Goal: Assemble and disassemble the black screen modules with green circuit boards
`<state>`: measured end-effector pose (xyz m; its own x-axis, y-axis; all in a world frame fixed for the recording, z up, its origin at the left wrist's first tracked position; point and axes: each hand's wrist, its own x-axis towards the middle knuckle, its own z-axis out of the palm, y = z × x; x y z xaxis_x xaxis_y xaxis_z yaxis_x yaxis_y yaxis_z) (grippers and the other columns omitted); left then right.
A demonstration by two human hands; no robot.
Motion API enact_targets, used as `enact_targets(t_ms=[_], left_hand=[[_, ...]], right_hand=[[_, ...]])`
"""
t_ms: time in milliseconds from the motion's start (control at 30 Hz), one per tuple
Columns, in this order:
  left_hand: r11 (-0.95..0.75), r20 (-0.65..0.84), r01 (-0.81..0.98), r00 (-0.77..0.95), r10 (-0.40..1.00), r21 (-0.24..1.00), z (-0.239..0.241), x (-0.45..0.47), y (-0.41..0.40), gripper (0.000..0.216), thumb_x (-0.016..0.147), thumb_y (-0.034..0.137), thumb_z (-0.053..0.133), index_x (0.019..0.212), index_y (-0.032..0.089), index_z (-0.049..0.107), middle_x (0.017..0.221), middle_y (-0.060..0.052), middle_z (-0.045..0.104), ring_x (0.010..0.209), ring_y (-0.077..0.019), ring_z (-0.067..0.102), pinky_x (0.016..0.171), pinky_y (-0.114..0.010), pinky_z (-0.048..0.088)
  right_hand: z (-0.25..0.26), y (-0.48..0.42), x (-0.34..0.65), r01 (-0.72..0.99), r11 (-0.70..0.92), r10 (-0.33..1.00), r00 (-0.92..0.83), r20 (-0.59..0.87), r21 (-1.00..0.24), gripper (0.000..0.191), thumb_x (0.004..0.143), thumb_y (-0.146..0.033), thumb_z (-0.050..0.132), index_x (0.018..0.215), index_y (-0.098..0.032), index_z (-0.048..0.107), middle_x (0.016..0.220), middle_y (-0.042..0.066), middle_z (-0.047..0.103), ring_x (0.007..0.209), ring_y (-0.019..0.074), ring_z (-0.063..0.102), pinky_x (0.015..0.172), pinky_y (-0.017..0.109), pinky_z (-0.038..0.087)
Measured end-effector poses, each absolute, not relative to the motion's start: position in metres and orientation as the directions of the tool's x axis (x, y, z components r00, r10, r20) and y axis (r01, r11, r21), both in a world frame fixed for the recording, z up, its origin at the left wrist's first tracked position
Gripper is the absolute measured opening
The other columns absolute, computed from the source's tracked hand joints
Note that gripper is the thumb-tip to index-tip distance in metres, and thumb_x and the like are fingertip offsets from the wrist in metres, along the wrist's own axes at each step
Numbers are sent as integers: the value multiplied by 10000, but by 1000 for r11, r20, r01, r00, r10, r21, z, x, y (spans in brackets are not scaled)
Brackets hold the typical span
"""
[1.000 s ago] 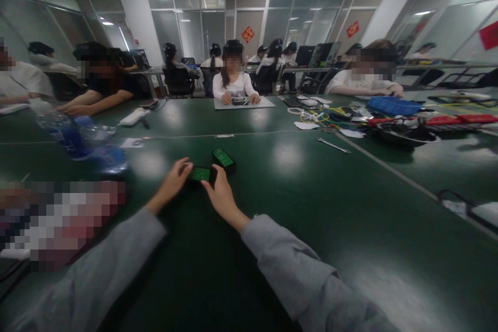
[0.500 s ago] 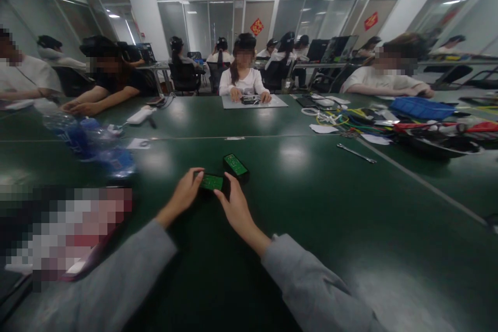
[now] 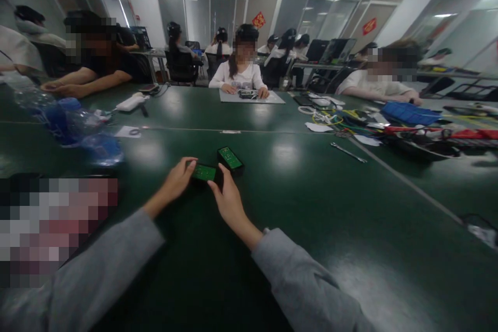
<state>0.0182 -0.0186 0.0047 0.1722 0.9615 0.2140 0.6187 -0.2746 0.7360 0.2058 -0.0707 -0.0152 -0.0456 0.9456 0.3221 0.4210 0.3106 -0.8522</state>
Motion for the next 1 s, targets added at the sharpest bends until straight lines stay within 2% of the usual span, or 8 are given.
enact_targets(t_ms=[433,733,1000], left_hand=[[-293,241,610,168,956,736,4,18,-19,498,955,549,255,1206,208,517,1170,-95,628,1067,-229,599,945,-408,441],[-304,249,614,176,952,728,4,17,-19,517,951,568,244,1213,206,502,1165,-90,629,1051,-218,606,939,-388,445],[-289,239,613,164,957,735,2,17,-18,519,948,572,236,1209,214,506,1150,-95,634,1064,-227,606,937,-402,447]], right_hand=[[-9,-73,205,432,289,954,-56,294,-854,565,919,-387,537,1430,-273,327,1413,90,453,1272,248,474,1067,484,389],[-8,-70,202,455,307,943,-25,333,-836,549,900,-359,559,1399,-235,369,1359,108,497,1225,258,512,1056,478,388],[-12,-70,204,437,310,945,-39,326,-844,543,904,-374,547,1403,-267,360,1366,96,494,1233,259,508,1041,492,401]])
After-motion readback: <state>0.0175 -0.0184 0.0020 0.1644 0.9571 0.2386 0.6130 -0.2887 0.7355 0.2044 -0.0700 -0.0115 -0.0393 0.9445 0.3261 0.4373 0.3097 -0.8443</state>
